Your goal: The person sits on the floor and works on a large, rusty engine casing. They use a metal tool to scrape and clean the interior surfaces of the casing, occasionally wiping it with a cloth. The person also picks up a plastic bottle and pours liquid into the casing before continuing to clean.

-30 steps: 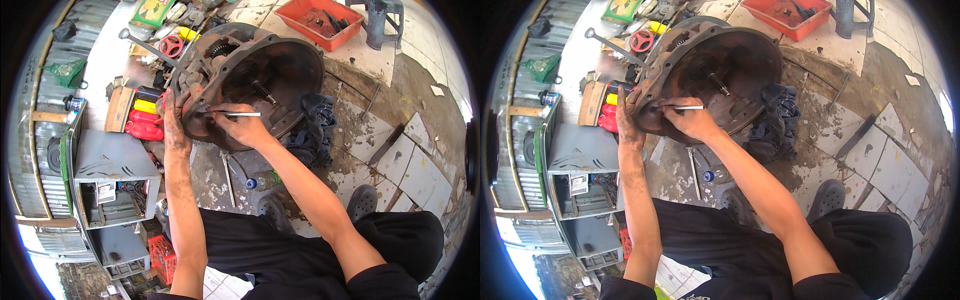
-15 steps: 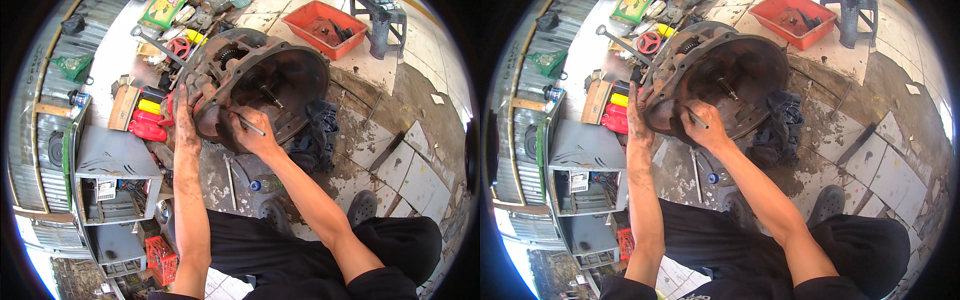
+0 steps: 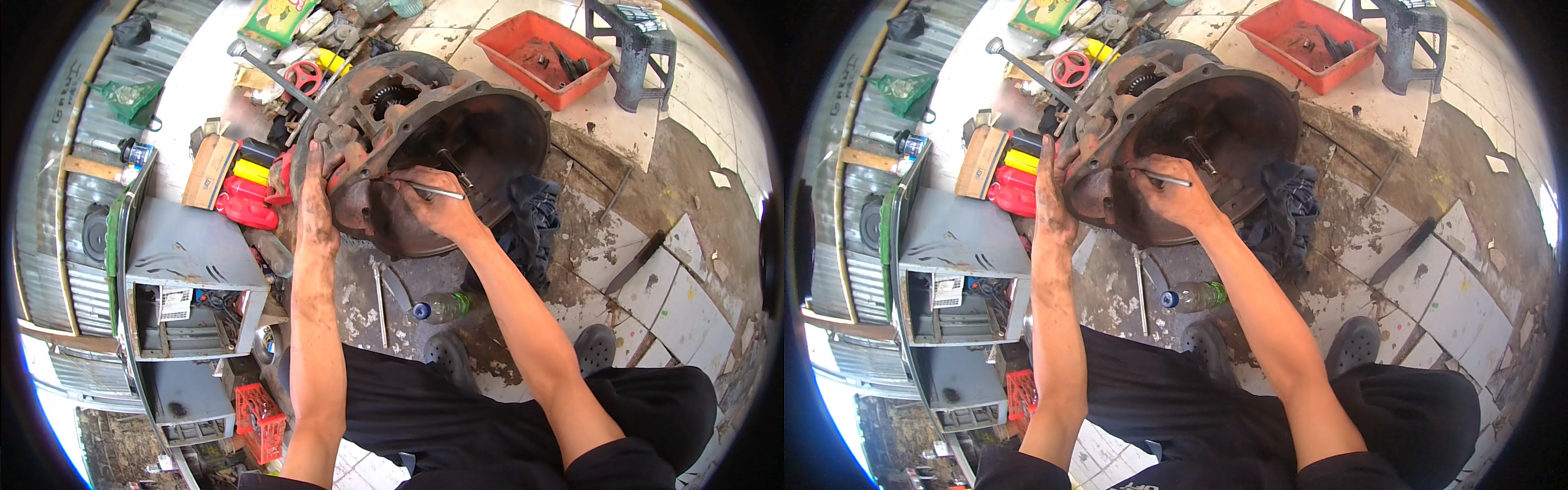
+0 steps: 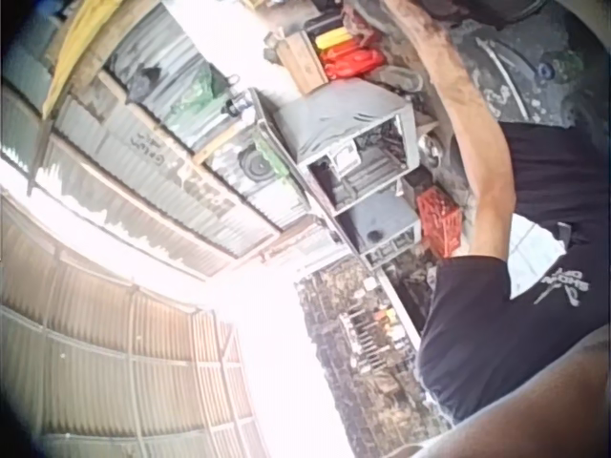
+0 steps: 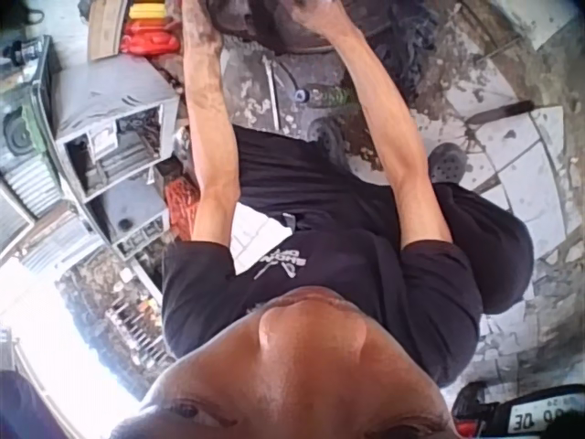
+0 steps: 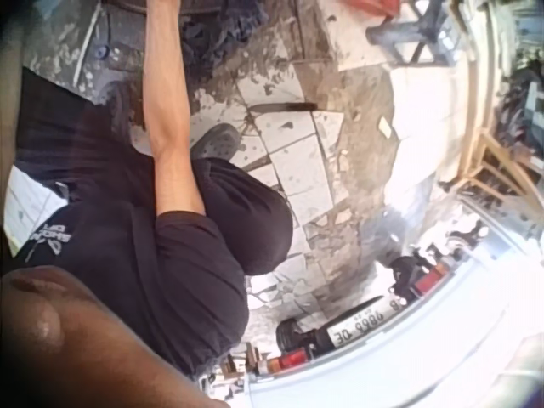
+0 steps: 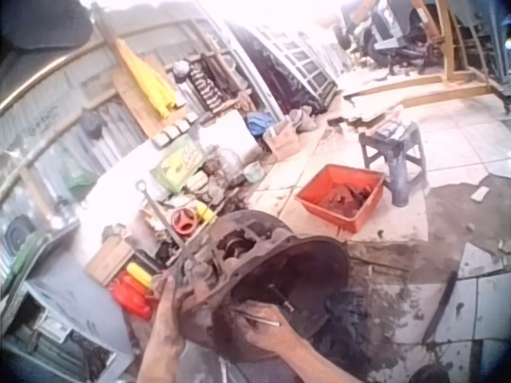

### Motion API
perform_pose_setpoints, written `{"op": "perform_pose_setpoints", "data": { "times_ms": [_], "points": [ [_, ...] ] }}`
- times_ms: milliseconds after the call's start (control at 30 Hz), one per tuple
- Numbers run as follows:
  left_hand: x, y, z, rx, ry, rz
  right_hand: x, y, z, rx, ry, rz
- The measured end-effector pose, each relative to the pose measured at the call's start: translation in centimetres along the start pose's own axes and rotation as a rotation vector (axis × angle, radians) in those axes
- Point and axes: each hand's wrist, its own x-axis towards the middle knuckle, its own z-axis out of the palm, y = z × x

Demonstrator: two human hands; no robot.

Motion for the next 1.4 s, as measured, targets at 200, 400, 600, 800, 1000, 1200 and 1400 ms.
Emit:
{"op": "perform_pose_setpoints", "data": {
  "times_ms": [200,400,600,800,1000,1200,1400],
  "points": [
    [-0.3,0.2,0.5,-0.018,0.038,0.002,0.9,-0.7,-0.1,0.007,-0.111,-0.077],
    [-0.7,0.7,1.4,-0.026,0.001,-0.022,-0.4,-0.4,1.0,0.037,-0.13,-0.144],
    [-1.7,1.5,1.1,-0.019,-0.057,-0.034,0.3,-2.1,0.9,0.316,-0.229,-0.052],
    [0.2,-0.4,-0.8,-0.05,-0.038,-0.052,0.7,-0.7,-0.6,0.249,-0.246,0.058],
    [-0.3,0.6,0.5,0.004,-0.051,-0.037,1.7,1.1,-2.0,-0.003,-0.191,0.032],
    [-0.2,0.3,0.3,-0.027,-0.065,-0.037,2.1,0.6,-2.1,0.026,-0.272,0.019],
    [-0.4,0.5,-0.3,-0.036,-0.05,-0.066,1.6,-1.4,-0.5,0.234,-0.387,0.006]
  ]
}}
